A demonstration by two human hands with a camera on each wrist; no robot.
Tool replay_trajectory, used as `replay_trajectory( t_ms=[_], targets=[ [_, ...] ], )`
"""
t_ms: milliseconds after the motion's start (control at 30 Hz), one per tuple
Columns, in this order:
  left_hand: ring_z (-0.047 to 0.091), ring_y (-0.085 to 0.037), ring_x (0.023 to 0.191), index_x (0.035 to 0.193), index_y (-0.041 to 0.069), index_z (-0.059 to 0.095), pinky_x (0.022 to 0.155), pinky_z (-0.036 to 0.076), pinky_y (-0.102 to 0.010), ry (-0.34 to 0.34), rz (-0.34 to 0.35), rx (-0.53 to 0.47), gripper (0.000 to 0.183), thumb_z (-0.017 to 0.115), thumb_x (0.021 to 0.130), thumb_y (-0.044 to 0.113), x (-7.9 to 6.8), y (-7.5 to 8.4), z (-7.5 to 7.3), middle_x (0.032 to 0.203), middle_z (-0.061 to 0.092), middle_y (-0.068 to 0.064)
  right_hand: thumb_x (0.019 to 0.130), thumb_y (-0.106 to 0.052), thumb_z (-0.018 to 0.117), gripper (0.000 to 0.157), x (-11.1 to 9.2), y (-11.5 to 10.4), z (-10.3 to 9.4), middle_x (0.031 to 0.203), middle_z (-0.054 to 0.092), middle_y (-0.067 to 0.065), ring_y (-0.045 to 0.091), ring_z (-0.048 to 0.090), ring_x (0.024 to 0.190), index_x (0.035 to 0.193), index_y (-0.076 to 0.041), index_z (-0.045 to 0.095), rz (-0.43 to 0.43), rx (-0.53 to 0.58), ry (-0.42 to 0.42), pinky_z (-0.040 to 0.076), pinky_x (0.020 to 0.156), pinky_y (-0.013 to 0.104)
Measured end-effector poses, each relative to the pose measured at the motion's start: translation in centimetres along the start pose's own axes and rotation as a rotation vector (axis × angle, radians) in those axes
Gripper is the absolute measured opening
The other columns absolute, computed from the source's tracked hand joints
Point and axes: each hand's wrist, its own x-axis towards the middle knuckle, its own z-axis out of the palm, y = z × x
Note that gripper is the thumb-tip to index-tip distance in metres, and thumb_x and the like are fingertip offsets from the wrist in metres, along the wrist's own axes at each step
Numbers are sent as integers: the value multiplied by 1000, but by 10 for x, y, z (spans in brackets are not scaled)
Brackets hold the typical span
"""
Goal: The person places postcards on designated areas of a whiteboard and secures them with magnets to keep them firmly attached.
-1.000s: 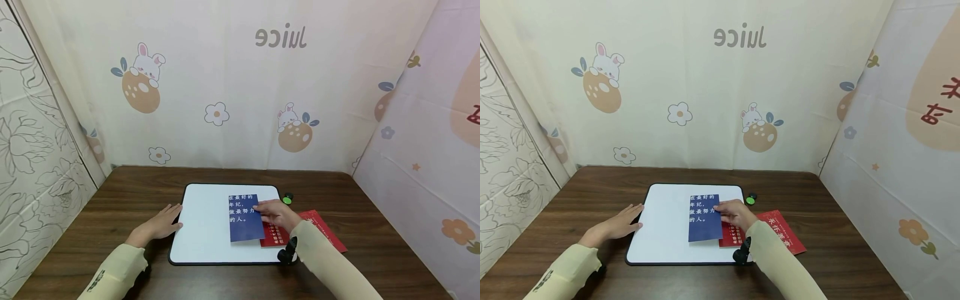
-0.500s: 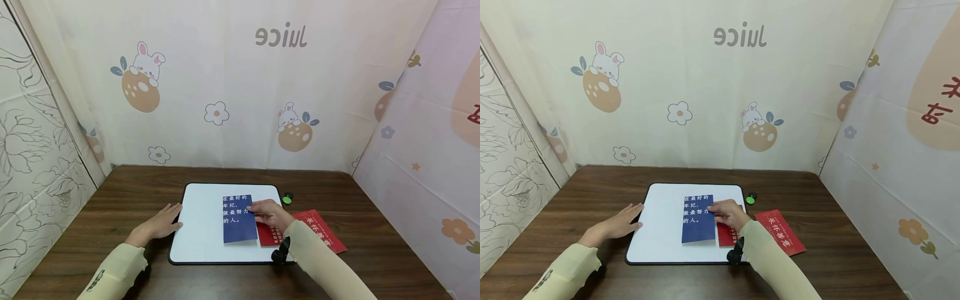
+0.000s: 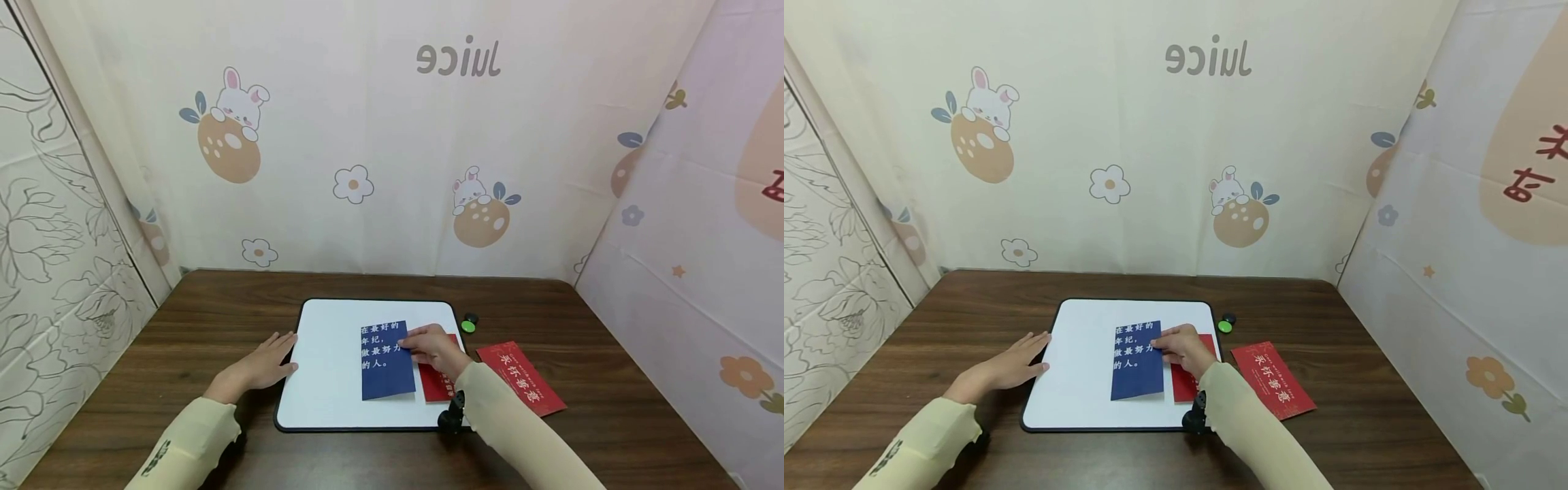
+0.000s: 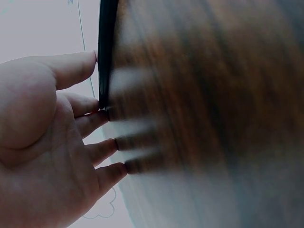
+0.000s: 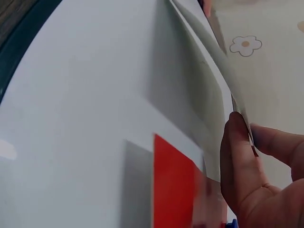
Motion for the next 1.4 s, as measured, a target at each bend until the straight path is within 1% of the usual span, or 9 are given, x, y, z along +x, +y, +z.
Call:
replay_trajectory(
  t_ms=[200,300,433,567,667,900,1233,1400],
  targets=[
    [11,-52,137,145,-10,27,106,14,-65,-2,6,-6,63,54,97,21,0,0,0,150,22,-31,83,-8,74,30,0,2,3,94,64,16,21,61,74,107,1,59,-47,-90,44,55,64,26],
    [11,-52,137,145,-10,26,106,14,-65,-3,3,0,64,54,97,22,0,-2,0,150,22,-31,83,-9,74,29,-1,2,4,92,64,15,21,61,73,106,1,59,-77,-131,57,56,65,27],
    [11,-52,137,145,-10,26,106,14,-65,-5,-1,8,64,54,97,21,2,-3,1,150,22,-31,84,-10,74,28,-2,3,4,84,65,14,19,60,65,105,2,59,-117,-190,69,55,60,27],
    [11,-51,138,146,-9,26,107,13,-64,-9,-9,12,63,53,98,20,2,-4,1,151,21,-30,84,-11,74,27,-3,2,4,76,64,13,16,58,55,103,1,59,-127,-241,88,53,53,24],
    [11,-51,138,146,-9,25,107,13,-64,-9,-10,9,63,53,98,20,2,-3,1,151,21,-29,83,-11,74,25,-3,2,5,73,63,12,16,58,52,100,1,60,-144,-278,101,52,50,23],
    [11,-52,137,145,-10,27,106,14,-65,-3,8,8,64,54,97,22,1,-2,0,150,22,-31,81,-10,77,23,0,4,8,72,62,12,17,60,51,93,0,60,-204,-359,126,52,49,24],
    [11,-52,137,145,-10,27,106,14,-65,-4,3,3,64,54,97,22,1,-1,-1,150,22,-31,79,-10,78,24,3,6,9,71,59,12,18,62,50,89,-1,59,-223,-452,131,51,47,24],
    [10,-51,138,146,-10,25,107,14,-64,-22,-9,4,63,53,98,21,1,-2,-1,151,20,-30,79,-11,78,23,3,7,9,70,60,12,18,62,51,87,-1,59,-238,-490,126,52,48,24]
  ],
)
